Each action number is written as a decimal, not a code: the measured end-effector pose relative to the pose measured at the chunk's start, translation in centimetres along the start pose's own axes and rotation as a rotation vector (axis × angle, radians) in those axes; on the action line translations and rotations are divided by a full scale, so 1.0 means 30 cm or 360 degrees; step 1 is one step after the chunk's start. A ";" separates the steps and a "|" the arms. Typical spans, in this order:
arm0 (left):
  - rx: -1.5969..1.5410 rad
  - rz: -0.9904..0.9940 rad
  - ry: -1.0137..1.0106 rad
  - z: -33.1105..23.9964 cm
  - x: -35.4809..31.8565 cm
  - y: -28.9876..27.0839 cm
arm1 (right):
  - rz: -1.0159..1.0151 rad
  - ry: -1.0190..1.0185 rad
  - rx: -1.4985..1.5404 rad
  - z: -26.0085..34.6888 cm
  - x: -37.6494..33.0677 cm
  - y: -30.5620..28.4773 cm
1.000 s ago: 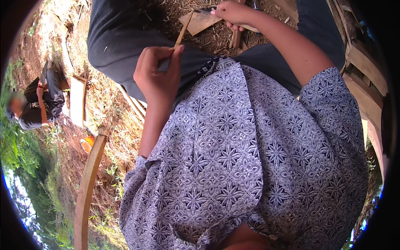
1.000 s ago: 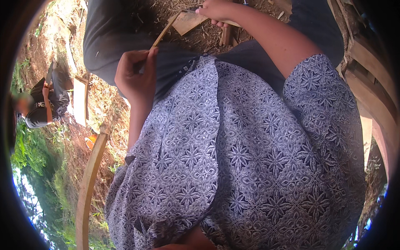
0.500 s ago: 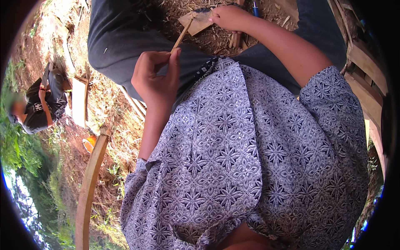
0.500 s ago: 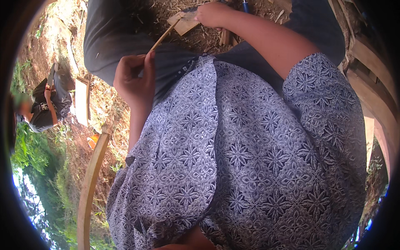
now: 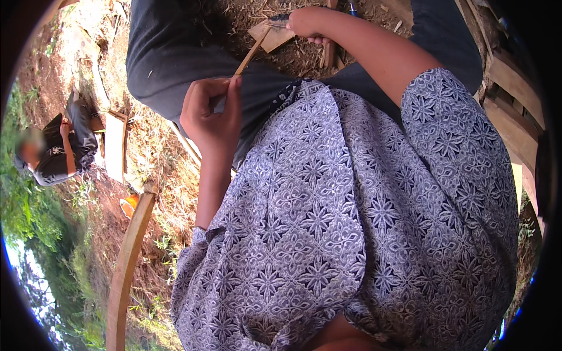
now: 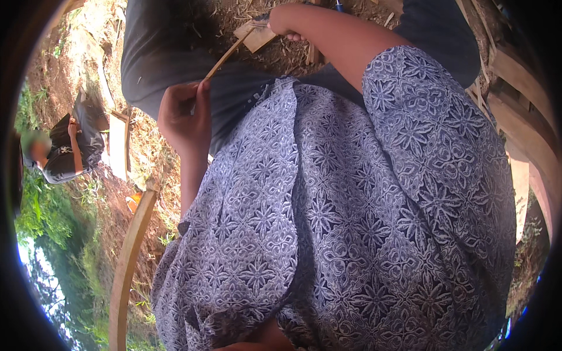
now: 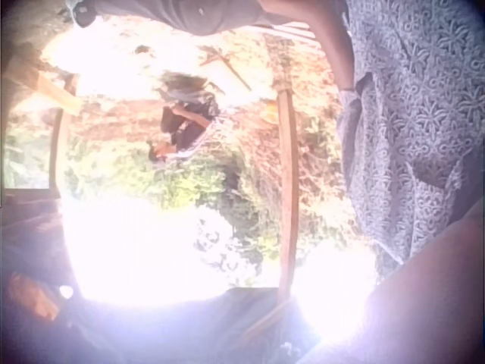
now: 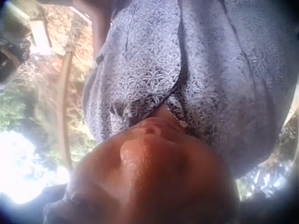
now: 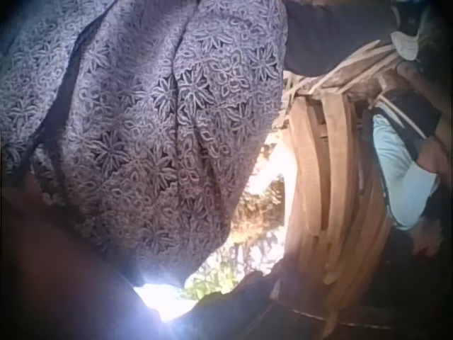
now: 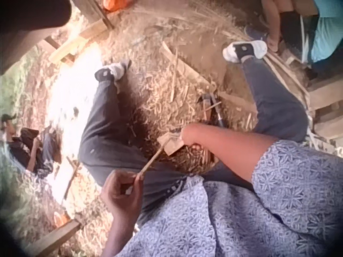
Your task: The person sits on the ground and uses a knife to carve a small piece of wood held between their legs. They repeatedly scrape the wood surface to remove shavings and refine the shape.
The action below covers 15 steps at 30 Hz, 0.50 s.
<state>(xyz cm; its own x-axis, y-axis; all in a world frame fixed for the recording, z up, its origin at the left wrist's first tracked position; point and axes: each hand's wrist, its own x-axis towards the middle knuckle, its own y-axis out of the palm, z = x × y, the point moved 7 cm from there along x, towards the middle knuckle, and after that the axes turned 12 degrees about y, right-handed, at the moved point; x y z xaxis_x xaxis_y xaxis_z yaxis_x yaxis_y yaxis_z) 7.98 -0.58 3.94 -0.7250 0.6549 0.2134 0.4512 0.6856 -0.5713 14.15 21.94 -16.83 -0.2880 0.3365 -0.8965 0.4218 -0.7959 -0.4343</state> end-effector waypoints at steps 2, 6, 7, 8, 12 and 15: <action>-0.0008 -0.0009 0.0049 -0.015 0.003 -0.010 | 0.0103 0.0090 0.0095 -0.013 0.058 0.013; 0.0167 0.0069 0.0281 -0.032 0.010 -0.003 | 0.0139 -0.0181 0.0259 -0.057 0.114 0.029; 0.0169 0.0094 0.0308 -0.028 0.007 0.004 | 0.0105 -0.0202 0.0327 -0.081 0.114 0.031; 0.0174 0.0116 0.0337 -0.026 0.007 0.013 | 0.0070 -0.0228 0.0395 -0.102 0.105 0.027; 0.0174 0.0228 0.0373 -0.020 0.029 0.036 | 0.0026 -0.0230 0.0393 -0.159 0.040 0.013; 0.0205 0.0273 0.0391 -0.023 0.035 0.041 | 0.0003 -0.0318 0.0484 -0.112 -0.045 0.005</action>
<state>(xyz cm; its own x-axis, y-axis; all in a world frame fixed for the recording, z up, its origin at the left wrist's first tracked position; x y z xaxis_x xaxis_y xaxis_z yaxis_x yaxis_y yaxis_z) 8.13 1.17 4.01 -0.4900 0.8251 0.2812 0.4747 0.5232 -0.7078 17.49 23.06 -15.97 -0.4626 0.2539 -0.8494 0.1559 -0.9199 -0.3599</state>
